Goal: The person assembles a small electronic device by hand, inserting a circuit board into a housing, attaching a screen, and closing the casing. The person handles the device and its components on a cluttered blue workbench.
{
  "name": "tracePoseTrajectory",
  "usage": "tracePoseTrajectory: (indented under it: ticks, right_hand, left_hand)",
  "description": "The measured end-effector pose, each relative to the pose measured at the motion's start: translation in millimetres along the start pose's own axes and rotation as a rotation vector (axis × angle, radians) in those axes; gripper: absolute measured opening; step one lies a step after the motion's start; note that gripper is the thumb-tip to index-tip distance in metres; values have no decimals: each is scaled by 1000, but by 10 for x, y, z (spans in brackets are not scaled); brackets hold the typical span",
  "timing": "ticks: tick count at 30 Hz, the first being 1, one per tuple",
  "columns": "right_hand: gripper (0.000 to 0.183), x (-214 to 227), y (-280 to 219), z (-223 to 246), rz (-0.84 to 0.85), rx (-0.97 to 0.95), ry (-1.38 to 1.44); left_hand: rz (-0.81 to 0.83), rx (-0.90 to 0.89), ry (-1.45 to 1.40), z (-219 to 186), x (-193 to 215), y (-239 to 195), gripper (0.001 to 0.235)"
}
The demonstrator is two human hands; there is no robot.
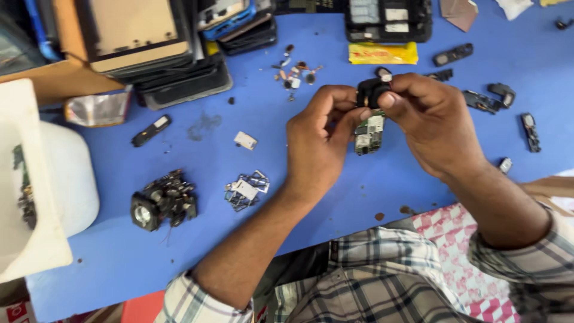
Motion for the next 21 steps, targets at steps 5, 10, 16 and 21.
tracePoseTrajectory:
  ticks: [5,10,16,21]
  right_hand:
    - [13,8,98,-8,58,29,78]
    - [15,-43,229,-67,66,0,163]
    - [21,-109,351,-164,89,-3,271]
    - [22,-32,413,-207,150,213,-102]
  left_hand:
    - [-21,174,-207,97,-3,44,18]
    - [-36,243,-271,124,55,84,15]
    - [-51,307,-333,20,111,141,17]
    - [-69,300,-179,4,148,128,20]
Point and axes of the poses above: each hand's wrist, its own y-axis towards the middle knuckle, its own x-axis out of the back of the hand, z = x × y, the point moved 3 cm from there along y, towards the middle knuckle
